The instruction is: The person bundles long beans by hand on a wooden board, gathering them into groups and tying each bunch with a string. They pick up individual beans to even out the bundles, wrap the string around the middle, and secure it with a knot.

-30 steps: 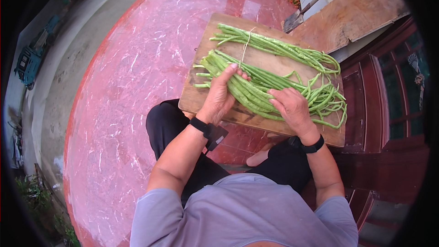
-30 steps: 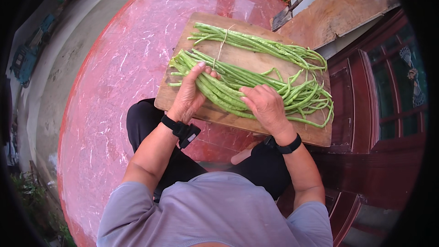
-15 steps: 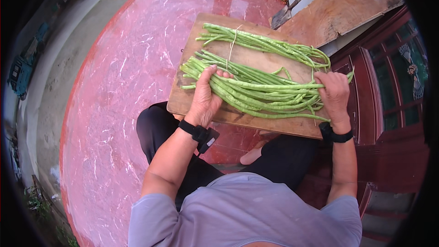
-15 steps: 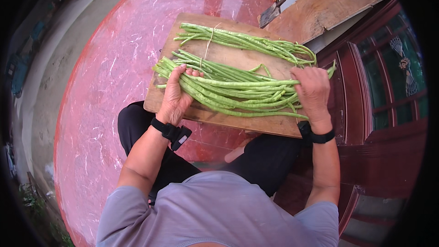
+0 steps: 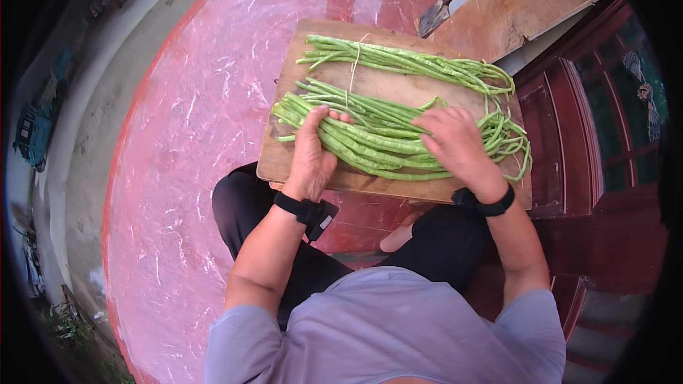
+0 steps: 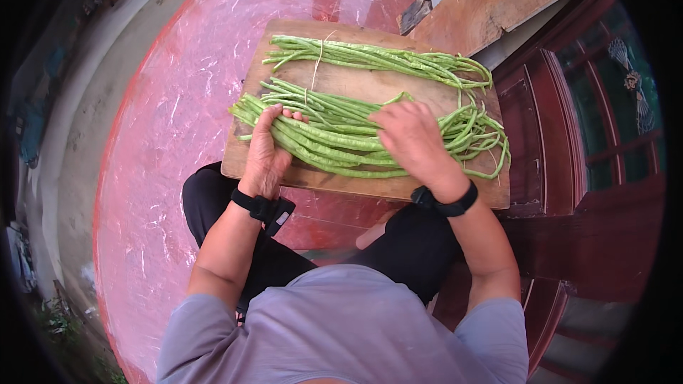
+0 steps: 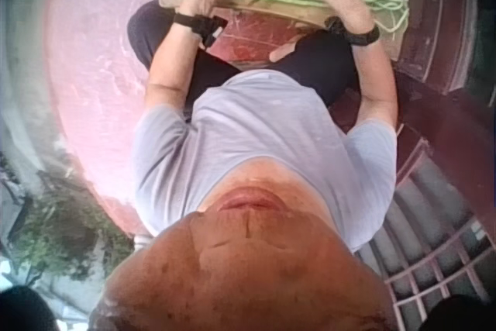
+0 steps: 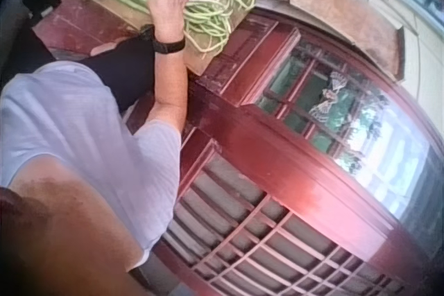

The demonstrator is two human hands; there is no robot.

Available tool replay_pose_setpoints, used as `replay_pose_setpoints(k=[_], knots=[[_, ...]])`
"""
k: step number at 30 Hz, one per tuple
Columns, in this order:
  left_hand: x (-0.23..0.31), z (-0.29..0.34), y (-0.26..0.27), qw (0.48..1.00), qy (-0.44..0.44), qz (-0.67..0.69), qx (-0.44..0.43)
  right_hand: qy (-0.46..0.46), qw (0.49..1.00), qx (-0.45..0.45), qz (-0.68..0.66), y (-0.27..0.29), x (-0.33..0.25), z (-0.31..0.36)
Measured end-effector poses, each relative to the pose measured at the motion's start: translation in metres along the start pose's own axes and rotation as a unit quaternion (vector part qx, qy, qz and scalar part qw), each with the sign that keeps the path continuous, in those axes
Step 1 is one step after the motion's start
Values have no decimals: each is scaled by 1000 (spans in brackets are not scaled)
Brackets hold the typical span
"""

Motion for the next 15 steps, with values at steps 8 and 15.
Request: replay_pose_setpoints(k=[8,15], knots=[[0,3,-1,1000,6,-23,13,-69,986,-79,-132,-44,-31,-6],[-2,6,-5,999,8,-38,22,-17,1000,-22,-8,-23,-25,-41]])
Point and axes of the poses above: each hand's wrist, its own z-axis away from the middle knuckle, its own y-axis out of the back of the hand, x = y × z, the point moved 5 cm from there along -z, towards the middle knuckle, and after that the axes turned 5 degrees about -z, right-handed, at the moved point
